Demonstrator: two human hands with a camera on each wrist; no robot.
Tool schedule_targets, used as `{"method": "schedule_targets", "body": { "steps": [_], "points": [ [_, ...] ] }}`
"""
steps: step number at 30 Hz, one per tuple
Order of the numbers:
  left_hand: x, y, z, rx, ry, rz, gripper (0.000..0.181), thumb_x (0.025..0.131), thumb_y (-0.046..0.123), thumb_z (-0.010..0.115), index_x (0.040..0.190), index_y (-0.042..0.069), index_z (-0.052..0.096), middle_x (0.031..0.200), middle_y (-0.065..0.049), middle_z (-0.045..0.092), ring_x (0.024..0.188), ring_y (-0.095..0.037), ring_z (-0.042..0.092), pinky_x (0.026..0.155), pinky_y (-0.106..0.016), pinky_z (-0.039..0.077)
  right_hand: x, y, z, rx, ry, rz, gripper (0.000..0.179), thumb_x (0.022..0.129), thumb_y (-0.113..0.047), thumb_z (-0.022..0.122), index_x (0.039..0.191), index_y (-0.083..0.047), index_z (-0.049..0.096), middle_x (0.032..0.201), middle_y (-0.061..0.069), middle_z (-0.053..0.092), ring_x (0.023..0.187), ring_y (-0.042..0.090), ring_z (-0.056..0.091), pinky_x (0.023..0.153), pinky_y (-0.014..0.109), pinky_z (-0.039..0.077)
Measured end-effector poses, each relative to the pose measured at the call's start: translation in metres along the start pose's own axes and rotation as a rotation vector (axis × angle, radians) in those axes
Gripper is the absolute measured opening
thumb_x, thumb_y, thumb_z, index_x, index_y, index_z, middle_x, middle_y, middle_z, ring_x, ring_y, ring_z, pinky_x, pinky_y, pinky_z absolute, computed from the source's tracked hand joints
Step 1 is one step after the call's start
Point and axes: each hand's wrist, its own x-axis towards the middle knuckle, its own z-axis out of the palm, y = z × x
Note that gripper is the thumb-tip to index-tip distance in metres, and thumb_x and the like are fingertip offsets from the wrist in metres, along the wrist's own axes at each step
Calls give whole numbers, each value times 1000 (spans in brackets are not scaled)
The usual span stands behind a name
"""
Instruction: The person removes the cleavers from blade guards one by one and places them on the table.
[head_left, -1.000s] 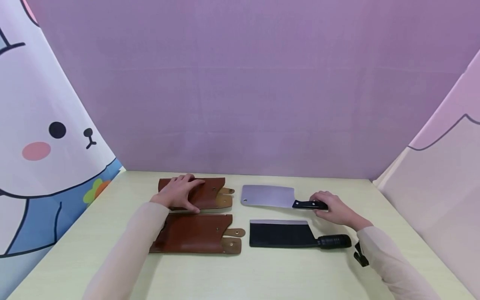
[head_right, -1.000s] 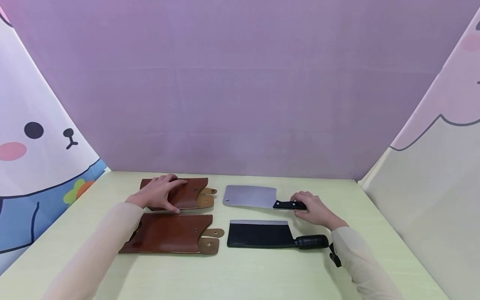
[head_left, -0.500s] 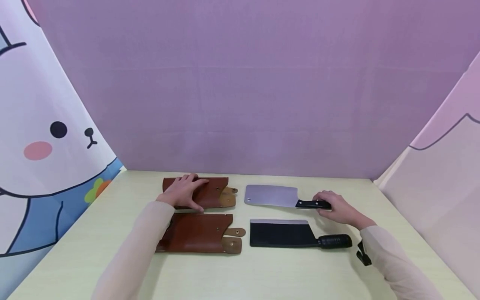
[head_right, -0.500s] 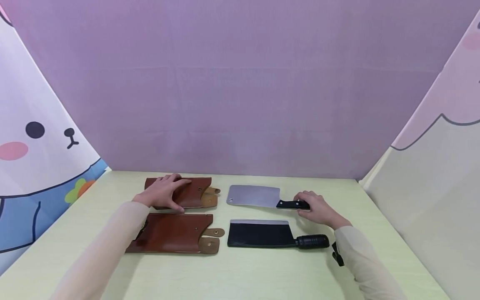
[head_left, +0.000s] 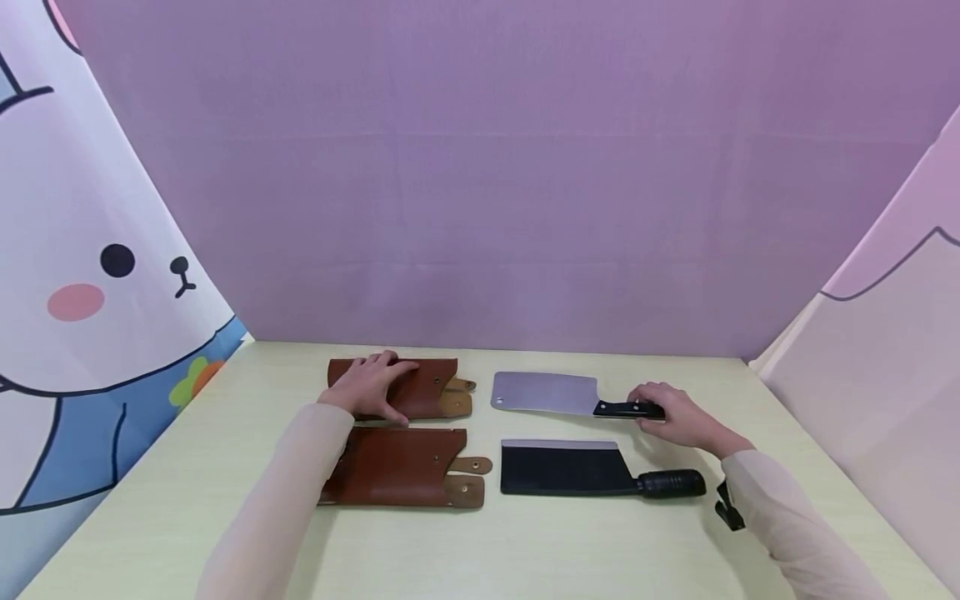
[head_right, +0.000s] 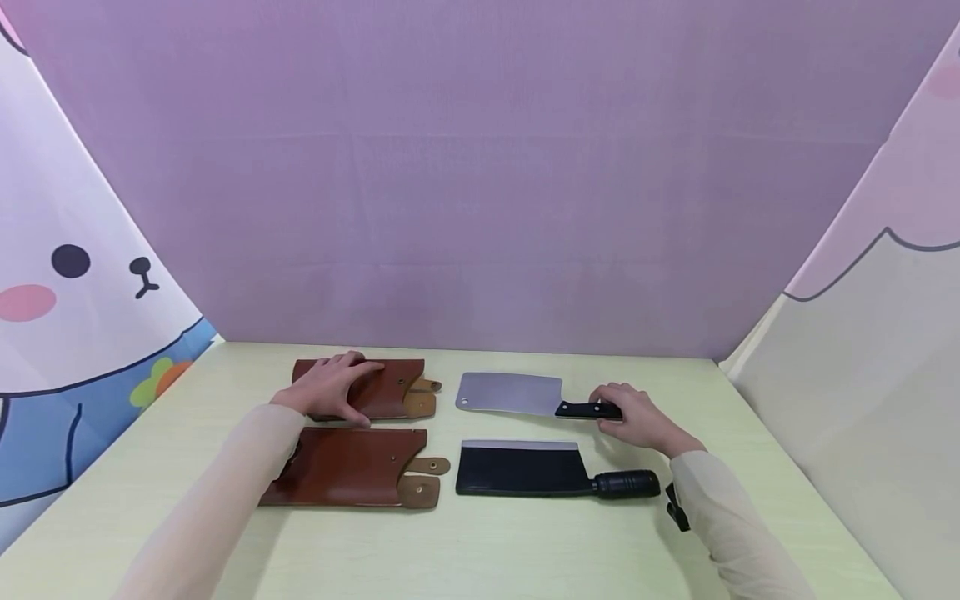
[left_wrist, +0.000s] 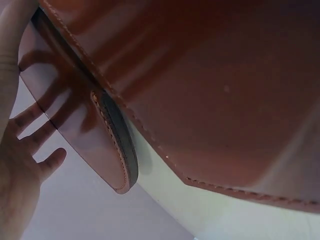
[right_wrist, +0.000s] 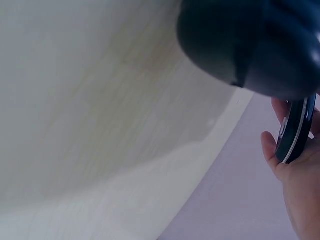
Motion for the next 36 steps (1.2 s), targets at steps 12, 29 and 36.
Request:
{"method": "schedule_targets", "body": {
  "steps": [12,29,36],
  "points": [
    [3,-5,4,-51,-44,-15,98,58,62,75,140,22,38,134,-14,40,122,-36,41,98,-62,28,2,1,0,-4,-38,50,26,76,-8,66,101,-9,60,86,-6,59,82,16,52,73,44,39],
    [4,-1,-2,-66,-127,-6,88,63,55,75,137,22,42,132,-14,43,118,-33,45,96,-58,32,6,6,-2,-48,-78,99,26,76,-9,66,102,-11,61,91,1,62,86,23,54,73,54,39],
    [4,-1,-4,-42,-126,5,87,63,53,76,136,19,43,130,-15,45,116,-34,47,94,-57,35,8,8,0,-58,-106,129,26,78,-9,65,103,-11,61,93,3,61,90,26,54,74,57,37]
  ]
}}
